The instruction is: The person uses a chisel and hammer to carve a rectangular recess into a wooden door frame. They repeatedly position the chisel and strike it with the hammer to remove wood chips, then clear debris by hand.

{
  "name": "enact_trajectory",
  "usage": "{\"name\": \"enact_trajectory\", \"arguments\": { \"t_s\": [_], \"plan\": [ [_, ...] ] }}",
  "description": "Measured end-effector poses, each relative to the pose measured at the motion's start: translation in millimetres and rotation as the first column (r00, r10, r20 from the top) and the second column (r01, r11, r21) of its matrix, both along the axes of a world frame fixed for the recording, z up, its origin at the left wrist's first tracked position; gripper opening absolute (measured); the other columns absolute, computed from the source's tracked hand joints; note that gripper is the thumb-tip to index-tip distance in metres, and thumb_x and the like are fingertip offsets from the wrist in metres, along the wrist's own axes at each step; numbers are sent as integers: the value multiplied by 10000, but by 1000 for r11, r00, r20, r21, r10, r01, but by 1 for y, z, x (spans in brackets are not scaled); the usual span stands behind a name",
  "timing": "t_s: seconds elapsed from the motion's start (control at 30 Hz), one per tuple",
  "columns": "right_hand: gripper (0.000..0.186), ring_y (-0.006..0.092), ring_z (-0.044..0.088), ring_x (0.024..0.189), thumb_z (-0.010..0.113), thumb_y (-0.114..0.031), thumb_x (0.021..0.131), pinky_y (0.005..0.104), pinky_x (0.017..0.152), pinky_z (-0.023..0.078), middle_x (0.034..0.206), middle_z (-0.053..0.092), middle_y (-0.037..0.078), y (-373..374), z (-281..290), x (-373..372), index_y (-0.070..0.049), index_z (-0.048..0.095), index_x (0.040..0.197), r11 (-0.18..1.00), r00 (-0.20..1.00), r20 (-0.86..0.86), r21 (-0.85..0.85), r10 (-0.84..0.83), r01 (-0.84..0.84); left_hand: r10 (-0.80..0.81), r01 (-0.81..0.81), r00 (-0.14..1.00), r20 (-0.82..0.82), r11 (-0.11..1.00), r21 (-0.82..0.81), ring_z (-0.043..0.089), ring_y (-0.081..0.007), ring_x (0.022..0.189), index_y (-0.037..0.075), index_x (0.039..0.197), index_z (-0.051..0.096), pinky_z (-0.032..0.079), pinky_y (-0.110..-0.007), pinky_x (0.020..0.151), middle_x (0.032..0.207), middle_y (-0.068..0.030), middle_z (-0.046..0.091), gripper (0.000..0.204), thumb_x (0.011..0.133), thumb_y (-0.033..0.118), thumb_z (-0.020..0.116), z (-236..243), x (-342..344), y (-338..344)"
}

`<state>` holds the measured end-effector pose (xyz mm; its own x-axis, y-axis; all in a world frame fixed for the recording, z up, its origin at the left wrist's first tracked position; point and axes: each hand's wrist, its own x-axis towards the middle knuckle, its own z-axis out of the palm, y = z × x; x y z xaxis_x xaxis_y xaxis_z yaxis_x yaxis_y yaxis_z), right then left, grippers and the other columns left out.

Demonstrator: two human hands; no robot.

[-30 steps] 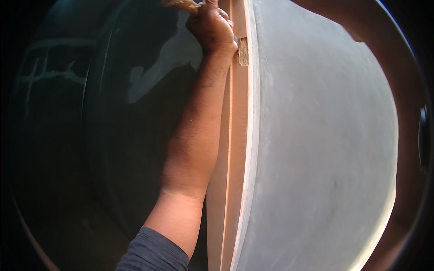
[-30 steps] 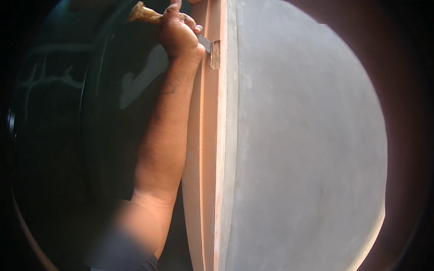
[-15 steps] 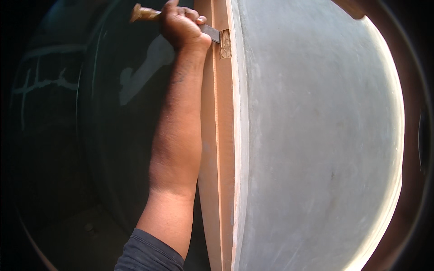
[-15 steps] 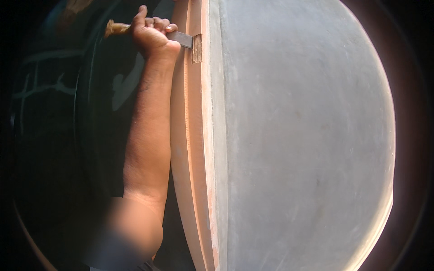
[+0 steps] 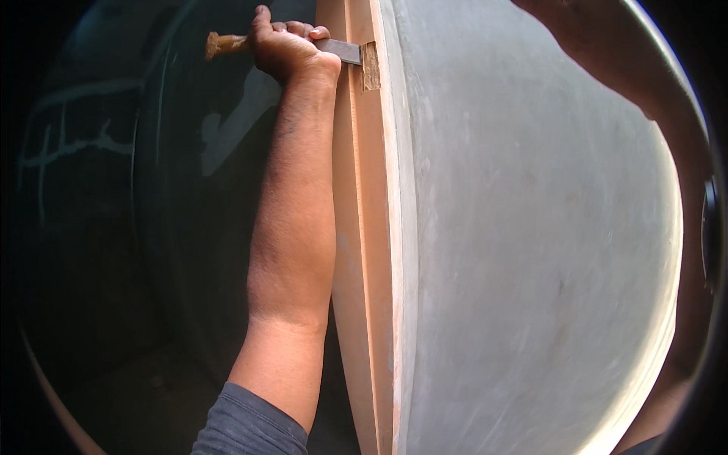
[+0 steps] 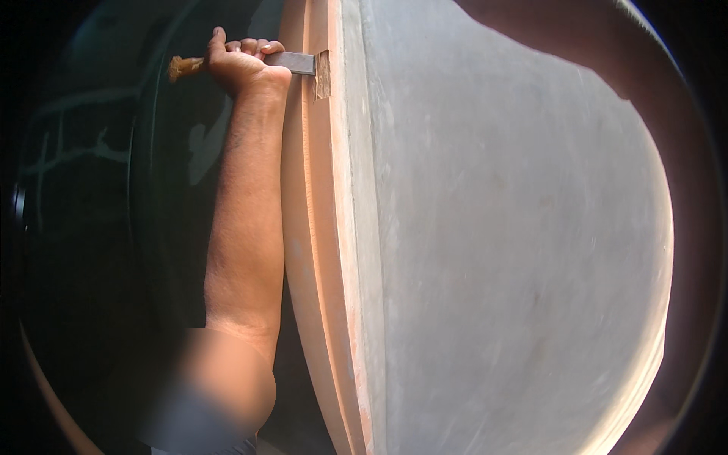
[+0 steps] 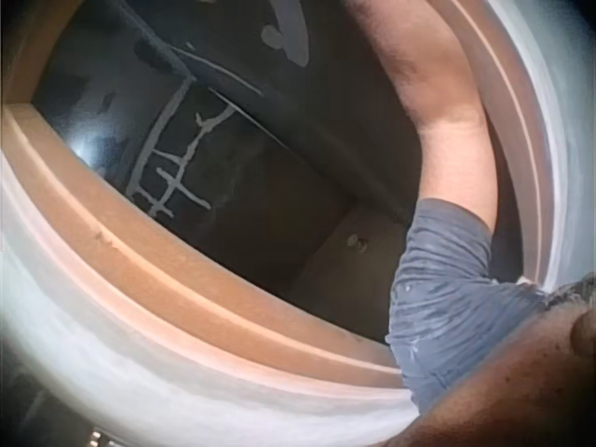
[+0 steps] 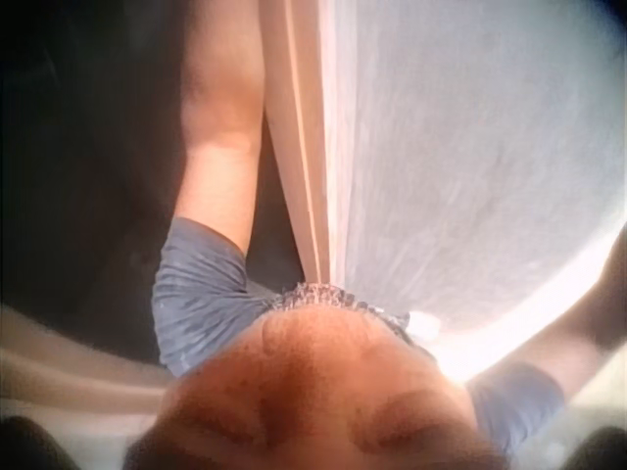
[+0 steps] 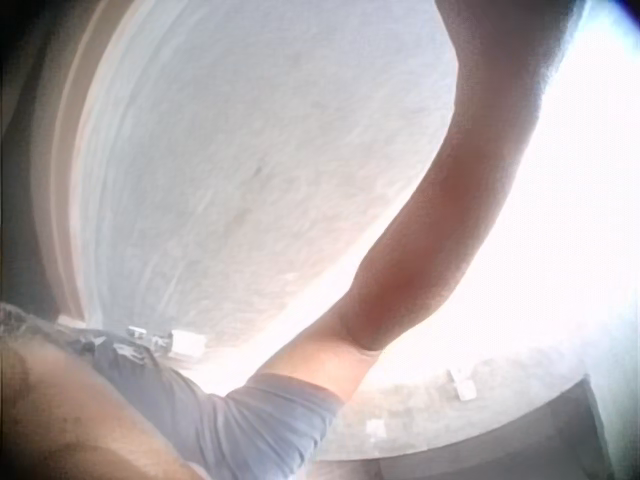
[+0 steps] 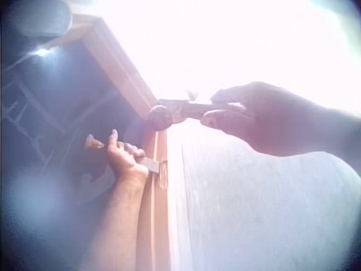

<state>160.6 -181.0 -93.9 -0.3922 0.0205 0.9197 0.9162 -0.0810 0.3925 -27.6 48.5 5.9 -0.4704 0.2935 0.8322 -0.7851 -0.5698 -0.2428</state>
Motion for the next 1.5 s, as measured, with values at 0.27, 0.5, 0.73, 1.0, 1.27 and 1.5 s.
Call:
{"name": "enact_trajectory", "arguments": {
  "t_s": [0.27,0.5,0.73,1.0,1.27,1.5],
  "plan": [
    [520,285,687,1057,455,-444,1111,422,951,538,1117,715,191,-3,-20,6,-13,589,1371,983,911,-409,-141,49,-116,-7,2,996,-87,999,-49,265,-112,496,180,669,347,359,-281,512,580,51,289,460,1008,304,632,7,-6,-11],
    [511,267,696,1048,472,-420,1108,409,934,561,1173,719,183,-3,-30,43,-40,568,1436,972,905,-408,-139,120,-191,867,-954,141,-478,248,169,644,-172,714,60,907,725,535,-361,704,782,-77,664,287,865,327,822,-18,-4,-38],
    [522,138,600,831,556,-506,1066,332,759,485,959,701,47,34,-16,125,-96,644,1377,970,955,-209,-79,210,-230,735,-934,-348,-582,-219,282,729,-242,898,13,1030,794,564,-380,861,972,-171,758,403,836,360,860,-17,10,-25],
    [545,119,580,805,584,-505,1052,315,738,478,900,666,49,32,-32,137,-74,635,1381,961,934,-239,-10,266,-276,711,-960,-260,-654,-120,251,753,-288,1005,-12,1188,748,593,-392,933,1102,-174,758,433,881,280,834,-23,3,-34],
    [561,101,481,729,593,-497,1052,293,659,407,837,600,26,38,-43,139,-56,617,1399,957,958,-59,92,280,-274,580,-827,-561,-591,-427,366,741,-300,1088,64,1227,752,563,-423,1002,1125,-205,751,415,901,320,763,-8,17,-36],
    [541,109,522,769,596,-475,1056,288,696,436,848,616,22,29,-49,123,-60,614,1403,965,962,-76,22,264,-263,676,-901,-425,-602,-252,354,709,-218,796,1,1098,743,561,-378,732,875,-114,715,368,905,313,703,2,-3,-18]
  ]
}}
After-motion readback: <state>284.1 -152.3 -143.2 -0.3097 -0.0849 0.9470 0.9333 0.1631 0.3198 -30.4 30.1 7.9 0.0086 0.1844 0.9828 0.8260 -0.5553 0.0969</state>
